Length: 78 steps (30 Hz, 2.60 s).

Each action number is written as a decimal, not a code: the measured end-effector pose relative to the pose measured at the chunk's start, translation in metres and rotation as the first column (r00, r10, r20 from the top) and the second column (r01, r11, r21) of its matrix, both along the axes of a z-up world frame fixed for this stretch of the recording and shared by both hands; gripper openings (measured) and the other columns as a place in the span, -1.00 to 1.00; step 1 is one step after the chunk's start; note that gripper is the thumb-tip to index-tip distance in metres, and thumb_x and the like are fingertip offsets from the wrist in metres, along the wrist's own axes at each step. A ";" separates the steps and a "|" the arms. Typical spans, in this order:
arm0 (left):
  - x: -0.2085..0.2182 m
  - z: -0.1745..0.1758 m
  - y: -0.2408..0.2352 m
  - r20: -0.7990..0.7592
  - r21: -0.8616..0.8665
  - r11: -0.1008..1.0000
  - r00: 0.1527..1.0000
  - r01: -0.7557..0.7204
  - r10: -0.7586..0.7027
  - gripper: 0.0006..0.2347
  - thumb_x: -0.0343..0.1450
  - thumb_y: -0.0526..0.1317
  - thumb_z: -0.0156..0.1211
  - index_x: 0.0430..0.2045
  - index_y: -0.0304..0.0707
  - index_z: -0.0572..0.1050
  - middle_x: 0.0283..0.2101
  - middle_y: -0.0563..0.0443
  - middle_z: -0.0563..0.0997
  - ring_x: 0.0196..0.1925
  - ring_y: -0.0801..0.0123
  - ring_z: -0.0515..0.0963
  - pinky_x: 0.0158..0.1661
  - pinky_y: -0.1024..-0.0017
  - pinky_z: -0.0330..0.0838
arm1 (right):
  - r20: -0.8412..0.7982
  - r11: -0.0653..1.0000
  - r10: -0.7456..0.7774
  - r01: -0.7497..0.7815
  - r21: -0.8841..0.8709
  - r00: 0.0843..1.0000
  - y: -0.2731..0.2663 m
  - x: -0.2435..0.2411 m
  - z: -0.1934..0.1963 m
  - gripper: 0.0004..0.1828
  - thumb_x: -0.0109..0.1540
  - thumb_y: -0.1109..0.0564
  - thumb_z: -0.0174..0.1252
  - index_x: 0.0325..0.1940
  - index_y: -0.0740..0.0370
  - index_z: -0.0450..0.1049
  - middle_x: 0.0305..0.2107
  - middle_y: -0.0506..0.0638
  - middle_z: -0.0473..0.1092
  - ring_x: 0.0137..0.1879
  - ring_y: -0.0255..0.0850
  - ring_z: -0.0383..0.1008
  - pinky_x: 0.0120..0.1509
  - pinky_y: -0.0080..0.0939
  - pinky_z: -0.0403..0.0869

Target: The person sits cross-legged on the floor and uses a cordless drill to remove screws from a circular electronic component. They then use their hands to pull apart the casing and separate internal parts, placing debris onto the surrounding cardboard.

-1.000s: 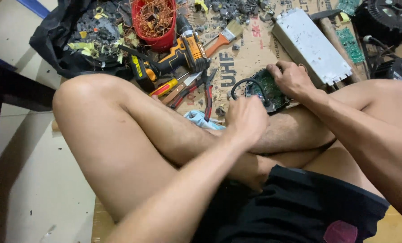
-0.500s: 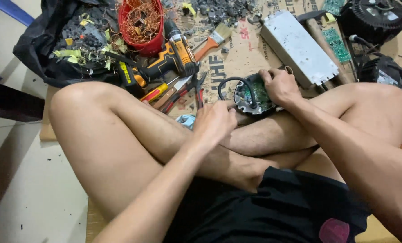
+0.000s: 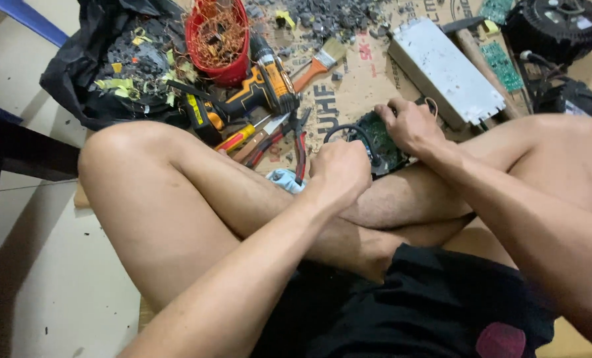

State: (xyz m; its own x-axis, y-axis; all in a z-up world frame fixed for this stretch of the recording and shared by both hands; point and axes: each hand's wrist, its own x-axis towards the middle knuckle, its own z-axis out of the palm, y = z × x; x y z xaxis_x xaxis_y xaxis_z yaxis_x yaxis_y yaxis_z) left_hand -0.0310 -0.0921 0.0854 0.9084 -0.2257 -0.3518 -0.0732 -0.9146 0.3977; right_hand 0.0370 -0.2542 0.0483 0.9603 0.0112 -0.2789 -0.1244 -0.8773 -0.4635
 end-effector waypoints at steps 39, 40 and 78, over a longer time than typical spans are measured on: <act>0.046 0.008 0.003 -0.105 0.125 0.989 0.990 -0.078 0.091 -0.71 0.38 -0.17 0.05 -0.16 -0.28 0.64 -0.06 -0.28 0.65 0.13 -0.10 0.59 -0.01 -0.15 0.49 | 0.010 1.000 -0.017 0.017 0.021 1.000 0.003 -0.001 0.006 -0.46 0.43 -0.20 -0.15 0.20 0.22 0.49 -0.08 0.53 0.47 0.16 0.44 0.44 0.22 0.38 0.41; 0.041 0.010 0.003 -0.107 0.127 0.989 0.991 -0.071 0.085 -0.71 0.38 -0.17 0.05 -0.16 -0.28 0.64 -0.06 -0.28 0.65 0.13 -0.10 0.59 -0.01 -0.15 0.49 | 0.008 0.999 -0.024 0.023 0.023 1.000 0.002 -0.004 0.007 -0.46 0.43 -0.20 -0.15 0.20 0.22 0.49 -0.08 0.53 0.47 0.16 0.44 0.44 0.22 0.38 0.41; 0.051 -0.029 -0.015 -0.002 0.138 0.986 0.995 -0.096 0.097 -0.77 0.42 -0.31 0.00 -0.30 -0.33 0.67 -0.19 -0.23 0.69 -0.01 -0.18 0.66 -0.23 -0.23 0.56 | -0.025 0.995 -0.089 0.090 0.032 0.996 0.001 0.004 -0.002 -0.46 0.40 -0.27 -0.13 0.21 0.07 0.51 0.02 0.44 0.46 0.26 0.32 0.39 0.31 0.29 0.38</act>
